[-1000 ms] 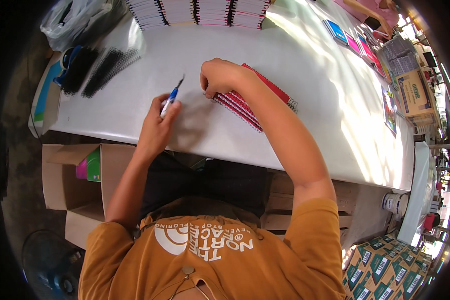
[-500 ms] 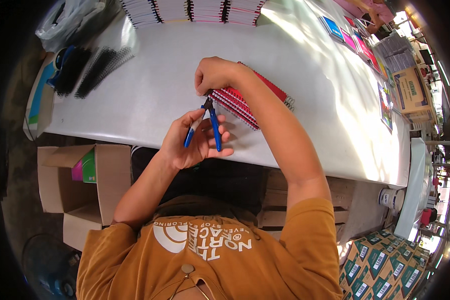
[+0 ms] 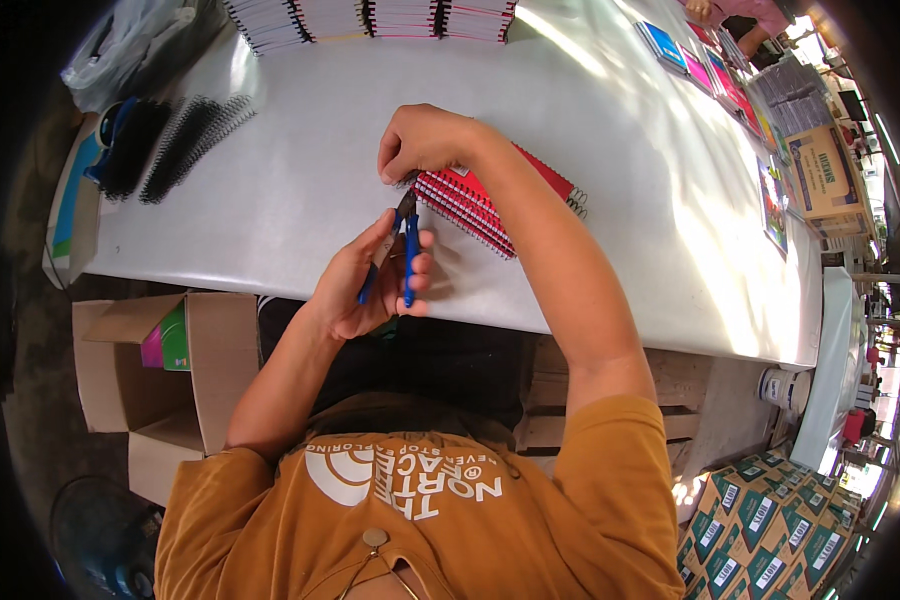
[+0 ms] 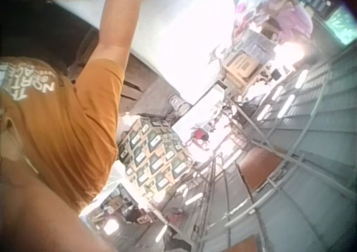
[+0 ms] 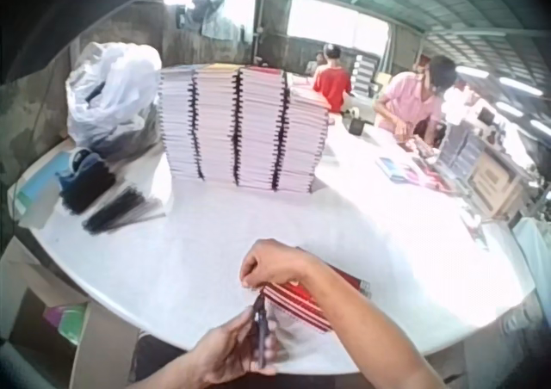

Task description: The person manually winds wire spiral bindings through the pre-punched holes of several red notebooks one at a time and uses a crimping tool to trim and secure the ends of the wires.

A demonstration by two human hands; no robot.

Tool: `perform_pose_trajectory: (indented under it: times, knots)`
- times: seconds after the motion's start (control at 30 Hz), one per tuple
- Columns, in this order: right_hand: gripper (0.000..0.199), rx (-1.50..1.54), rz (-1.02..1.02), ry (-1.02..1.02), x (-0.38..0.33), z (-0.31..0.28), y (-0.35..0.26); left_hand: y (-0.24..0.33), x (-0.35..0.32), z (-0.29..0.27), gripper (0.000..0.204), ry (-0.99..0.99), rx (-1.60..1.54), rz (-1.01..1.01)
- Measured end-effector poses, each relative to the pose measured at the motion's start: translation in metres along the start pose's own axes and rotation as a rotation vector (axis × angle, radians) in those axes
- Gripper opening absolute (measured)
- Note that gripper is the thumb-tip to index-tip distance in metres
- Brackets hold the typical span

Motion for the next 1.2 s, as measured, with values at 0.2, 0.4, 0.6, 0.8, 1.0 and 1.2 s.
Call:
perform_pose_trajectory:
  times: [0.2,0.4,0.6,0.8,1.0,1.2]
  knots:
    - [0.02,0.001,-0.02,0.01,0.0,-0.001,0.0,0.006,0.003,0.018,0.049,0.101,0.037,0.008]
    - [0.02,0.087,-0.049,0.034,0.0,-0.001,0.002,0.002,0.005,-0.011,0.056,-0.251,0.051,-0.023]
    - [0.021,0.109,-0.067,0.041,-0.001,-0.002,0.002,0.014,0.001,0.003,0.055,0.24,0.213,0.061]
    - [0.021,0.147,-0.109,0.067,-0.005,-0.003,0.002,0.008,-0.009,0.015,0.054,0.346,0.378,0.048]
    - [0.021,0.132,-0.136,0.07,-0.003,-0.003,0.003,0.016,0.004,0.011,0.056,0.26,0.281,0.058]
    - [0.021,0.158,-0.143,0.118,-0.005,-0.004,0.004,0.006,-0.004,0.019,0.06,0.112,0.286,0.043]
Point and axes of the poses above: each hand's wrist, its own x-axis towards the middle knuckle, its own z-axis out of the palm, y = z × x, the point moved 6 cm from there along x, towards the middle knuckle, and after that the axes turned 15 degrees about -z, right-handed, at the moved point
